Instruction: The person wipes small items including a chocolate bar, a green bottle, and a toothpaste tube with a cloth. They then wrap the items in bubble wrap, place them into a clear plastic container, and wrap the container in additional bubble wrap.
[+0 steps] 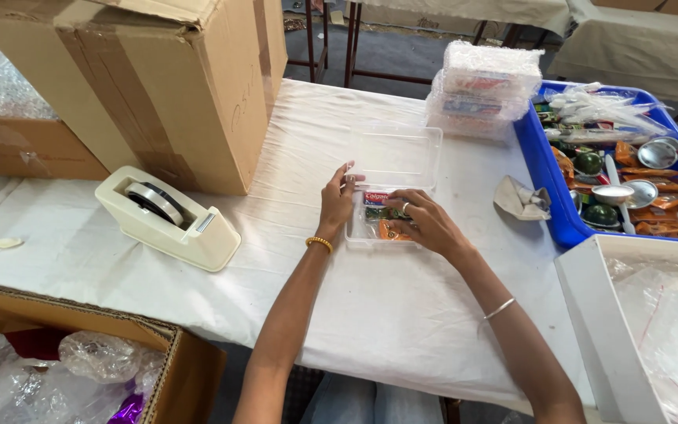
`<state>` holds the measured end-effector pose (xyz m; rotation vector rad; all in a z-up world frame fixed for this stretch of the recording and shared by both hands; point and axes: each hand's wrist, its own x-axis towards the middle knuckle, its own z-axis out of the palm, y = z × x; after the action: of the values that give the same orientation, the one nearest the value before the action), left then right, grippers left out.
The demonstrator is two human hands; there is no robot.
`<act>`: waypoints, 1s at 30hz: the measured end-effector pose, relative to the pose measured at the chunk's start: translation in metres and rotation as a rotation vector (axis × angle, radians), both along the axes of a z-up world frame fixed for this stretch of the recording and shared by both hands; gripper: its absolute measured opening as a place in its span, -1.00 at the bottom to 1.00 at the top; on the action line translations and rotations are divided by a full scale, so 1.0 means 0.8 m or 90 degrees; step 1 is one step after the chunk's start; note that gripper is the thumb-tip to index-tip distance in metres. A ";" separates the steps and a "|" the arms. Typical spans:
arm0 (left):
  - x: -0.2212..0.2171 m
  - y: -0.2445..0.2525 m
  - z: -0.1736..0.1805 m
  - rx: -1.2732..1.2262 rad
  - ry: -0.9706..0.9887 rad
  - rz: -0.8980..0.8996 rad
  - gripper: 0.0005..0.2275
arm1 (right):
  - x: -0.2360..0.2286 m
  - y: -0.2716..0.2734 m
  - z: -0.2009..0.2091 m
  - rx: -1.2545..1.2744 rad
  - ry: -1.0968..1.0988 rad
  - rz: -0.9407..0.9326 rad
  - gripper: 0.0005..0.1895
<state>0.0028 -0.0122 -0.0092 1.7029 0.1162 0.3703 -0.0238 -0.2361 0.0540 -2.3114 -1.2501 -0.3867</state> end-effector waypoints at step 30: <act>-0.054 -0.033 0.040 0.639 -0.299 -0.203 -0.47 | 0.062 -0.061 -0.103 0.523 0.486 -0.078 -0.23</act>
<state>-0.0404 -0.0384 0.0225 2.4981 -0.8009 0.6353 0.0256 -0.2849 -0.0286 -1.5618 -0.4355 -0.0119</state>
